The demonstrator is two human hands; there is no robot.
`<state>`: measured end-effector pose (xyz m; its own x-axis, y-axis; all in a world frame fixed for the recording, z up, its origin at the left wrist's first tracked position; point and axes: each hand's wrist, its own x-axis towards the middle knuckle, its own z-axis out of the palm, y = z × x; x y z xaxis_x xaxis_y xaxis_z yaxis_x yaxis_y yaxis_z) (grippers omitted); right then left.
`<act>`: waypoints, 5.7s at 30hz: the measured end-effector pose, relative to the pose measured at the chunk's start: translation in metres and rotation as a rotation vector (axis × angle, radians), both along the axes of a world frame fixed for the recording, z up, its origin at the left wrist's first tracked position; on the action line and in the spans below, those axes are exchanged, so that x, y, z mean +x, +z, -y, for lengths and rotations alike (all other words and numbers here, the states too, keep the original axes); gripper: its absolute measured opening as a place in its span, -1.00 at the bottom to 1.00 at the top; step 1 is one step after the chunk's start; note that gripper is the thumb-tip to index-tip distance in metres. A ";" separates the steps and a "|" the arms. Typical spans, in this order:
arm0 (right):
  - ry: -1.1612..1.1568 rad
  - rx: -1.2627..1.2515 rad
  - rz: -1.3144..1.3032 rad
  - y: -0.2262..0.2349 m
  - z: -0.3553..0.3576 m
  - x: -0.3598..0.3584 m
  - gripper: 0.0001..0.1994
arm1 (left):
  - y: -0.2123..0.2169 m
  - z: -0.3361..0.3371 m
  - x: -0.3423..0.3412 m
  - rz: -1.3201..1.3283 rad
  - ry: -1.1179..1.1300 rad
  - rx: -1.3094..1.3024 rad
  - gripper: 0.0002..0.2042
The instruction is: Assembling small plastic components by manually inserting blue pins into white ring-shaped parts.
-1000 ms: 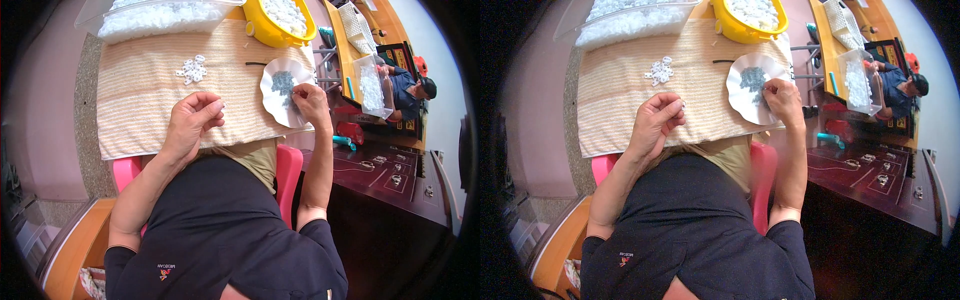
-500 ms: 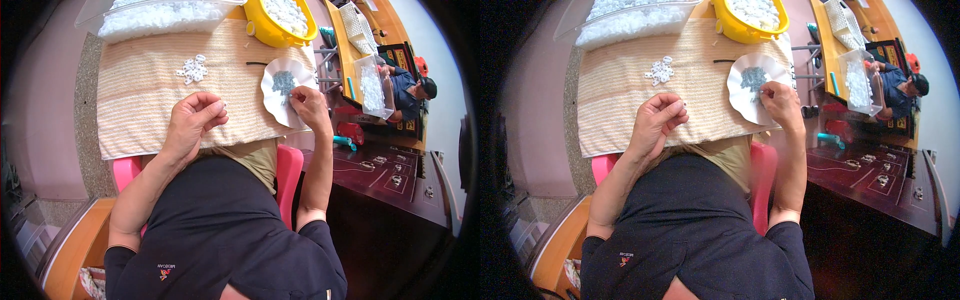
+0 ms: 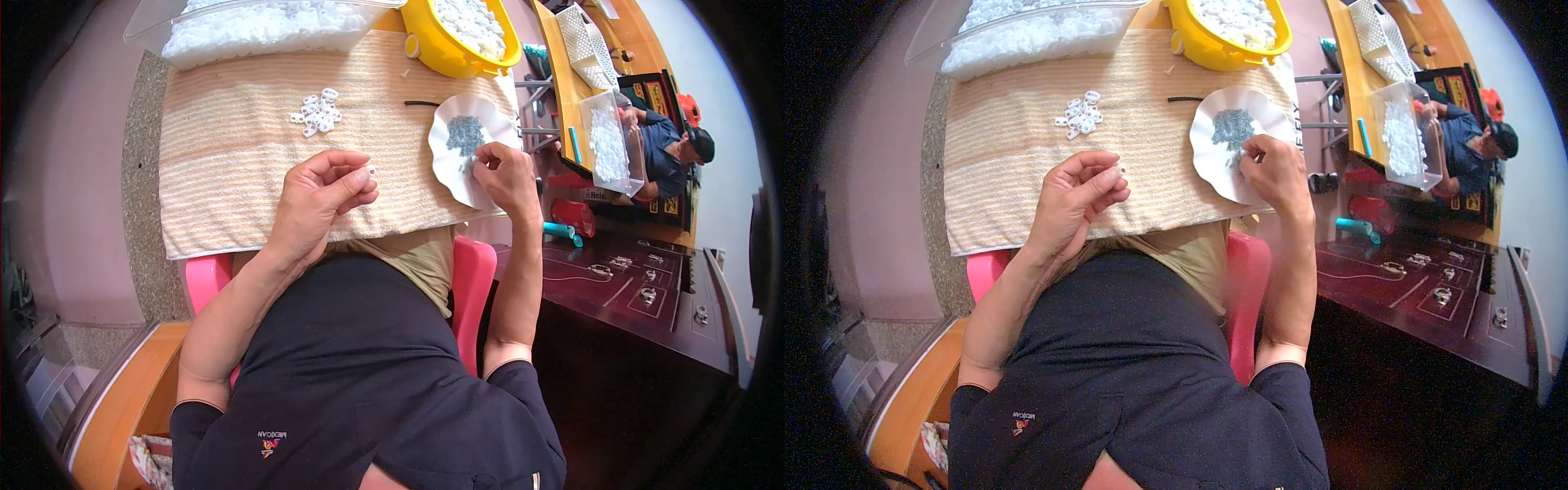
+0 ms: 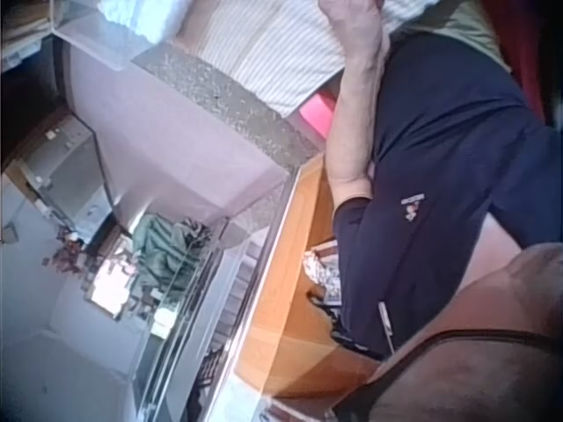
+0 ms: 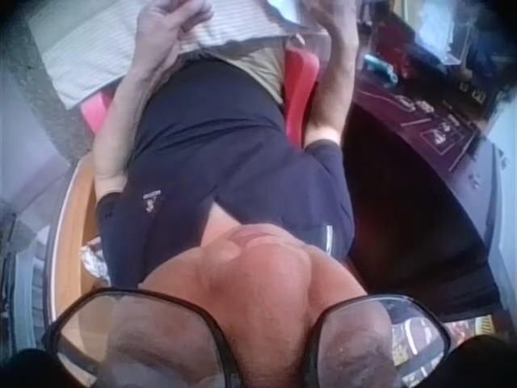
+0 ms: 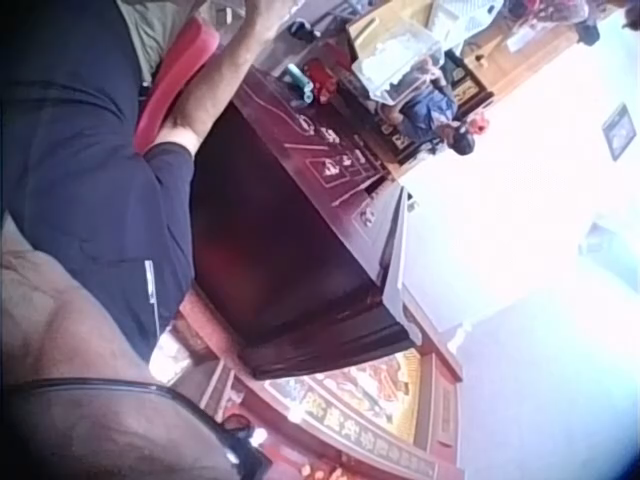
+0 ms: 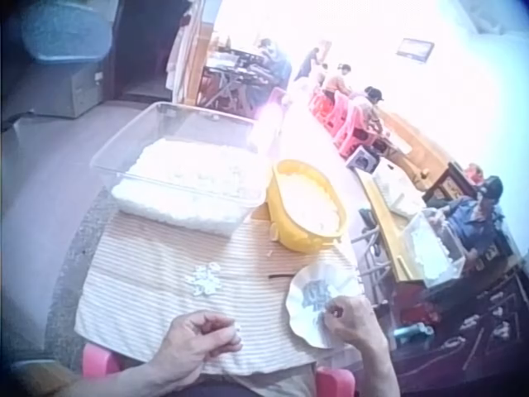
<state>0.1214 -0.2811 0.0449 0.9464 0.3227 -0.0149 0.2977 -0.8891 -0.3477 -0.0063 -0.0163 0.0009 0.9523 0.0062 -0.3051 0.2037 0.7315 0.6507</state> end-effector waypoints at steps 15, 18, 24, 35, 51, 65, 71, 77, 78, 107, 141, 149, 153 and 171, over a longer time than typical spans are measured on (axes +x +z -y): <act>0.093 0.069 0.081 -0.007 0.011 0.001 -0.83 | 0.002 0.000 -0.001 -0.025 -0.076 0.007 -0.81; 0.095 0.081 0.077 -0.006 0.012 0.002 -0.84 | 0.002 0.000 0.000 -0.022 -0.082 0.015 -0.82; 0.091 0.164 0.049 -0.002 0.008 -0.002 -0.86 | -0.003 -0.001 0.000 0.025 -0.095 0.063 -0.81; 0.047 0.786 -0.292 0.005 -0.045 -0.042 -0.90 | 0.007 -0.002 -0.003 -0.037 -0.082 -0.024 -0.88; 0.158 1.087 -0.663 -0.032 -0.102 -0.058 -0.84 | 0.002 -0.005 0.000 -0.018 -0.042 -0.114 -0.82; 0.070 1.170 -0.749 -0.040 -0.102 -0.057 -0.84 | 0.003 -0.005 0.001 -0.057 -0.030 -0.113 -0.81; 0.070 1.190 -0.749 -0.042 -0.101 -0.056 -0.87 | 0.001 -0.006 0.001 -0.068 -0.037 -0.091 -0.83; 0.085 1.174 -0.750 -0.042 -0.100 -0.055 -0.88 | 0.001 -0.005 0.001 -0.075 -0.036 -0.104 -0.83; 0.086 1.174 -0.751 -0.043 -0.100 -0.055 -0.88 | 0.001 -0.005 0.001 -0.072 -0.033 -0.105 -0.83; 0.124 1.028 -0.624 -0.041 -0.102 -0.056 -0.91 | -0.007 0.000 -0.001 -0.005 0.008 0.035 -0.84; 0.106 1.126 -0.634 -0.049 -0.100 -0.057 -0.89 | -0.004 -0.004 -0.001 -0.012 0.022 -0.029 -0.85; 0.084 1.123 -0.650 -0.036 -0.103 -0.054 -0.86 | -0.001 -0.005 -0.002 -0.007 0.030 -0.048 -0.86; 0.056 1.166 -0.653 -0.033 -0.104 -0.044 -0.85 | 0.001 -0.006 -0.001 0.003 0.063 -0.047 -0.86; 0.475 0.268 0.132 -0.030 -0.170 -0.016 -0.75 | 0.006 -0.012 -0.002 0.080 0.131 -0.089 -0.85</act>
<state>0.1050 -0.1112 0.0146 0.6842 0.6903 0.2353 0.7004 -0.5320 -0.4759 -0.0080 -0.0043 0.0070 0.9664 0.1078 -0.2333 0.0534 0.8035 0.5929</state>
